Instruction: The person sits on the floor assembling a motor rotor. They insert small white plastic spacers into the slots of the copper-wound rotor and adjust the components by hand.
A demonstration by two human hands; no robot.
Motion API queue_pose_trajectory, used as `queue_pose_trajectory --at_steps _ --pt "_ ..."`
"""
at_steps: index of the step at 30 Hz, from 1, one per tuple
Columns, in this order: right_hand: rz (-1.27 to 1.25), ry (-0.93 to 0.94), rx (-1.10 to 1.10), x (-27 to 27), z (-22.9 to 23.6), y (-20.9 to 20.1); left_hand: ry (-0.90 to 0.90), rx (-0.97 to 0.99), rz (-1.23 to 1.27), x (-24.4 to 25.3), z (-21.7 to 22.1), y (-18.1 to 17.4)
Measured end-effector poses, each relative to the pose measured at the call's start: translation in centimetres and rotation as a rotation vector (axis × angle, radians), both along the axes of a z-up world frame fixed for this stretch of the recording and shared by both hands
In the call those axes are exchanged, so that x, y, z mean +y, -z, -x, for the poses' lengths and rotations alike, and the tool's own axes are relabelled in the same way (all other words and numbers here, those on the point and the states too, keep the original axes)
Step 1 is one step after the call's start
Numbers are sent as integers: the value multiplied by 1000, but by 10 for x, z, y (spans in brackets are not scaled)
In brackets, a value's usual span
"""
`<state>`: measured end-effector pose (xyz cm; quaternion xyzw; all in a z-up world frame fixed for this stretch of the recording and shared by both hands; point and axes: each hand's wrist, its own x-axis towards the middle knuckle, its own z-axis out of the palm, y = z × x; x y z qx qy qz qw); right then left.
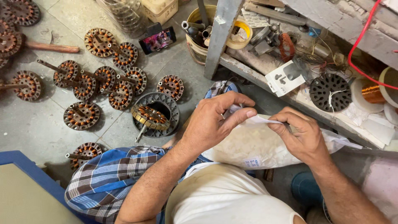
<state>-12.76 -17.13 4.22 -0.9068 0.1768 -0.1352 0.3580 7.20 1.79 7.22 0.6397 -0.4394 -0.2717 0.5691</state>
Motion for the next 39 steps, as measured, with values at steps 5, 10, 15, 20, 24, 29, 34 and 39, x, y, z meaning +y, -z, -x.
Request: queue_pose_trajectory --at_steps 5,10,15,20,24,29,34,39 --pt "-483 54 -14 -28 10 30 182 -216 134 9 -10 -6" --pt "-530 -78 -11 -31 4 25 90 -51 96 1 -9 1" --pt "-270 -24 -110 5 -13 -5 -92 61 6 -9 1 6" --pt "42 47 -117 15 -16 -19 -196 29 -32 -16 8 4" --pt "-149 38 -160 4 -4 -13 -73 59 55 -16 6 -2" --pt "-934 3 -241 -11 -8 1 79 30 176 -14 7 -6" --pt "-590 86 -237 6 -16 -2 -10 75 153 -23 15 5" --pt "-208 -7 -312 12 -18 -20 -93 65 136 -25 20 7"
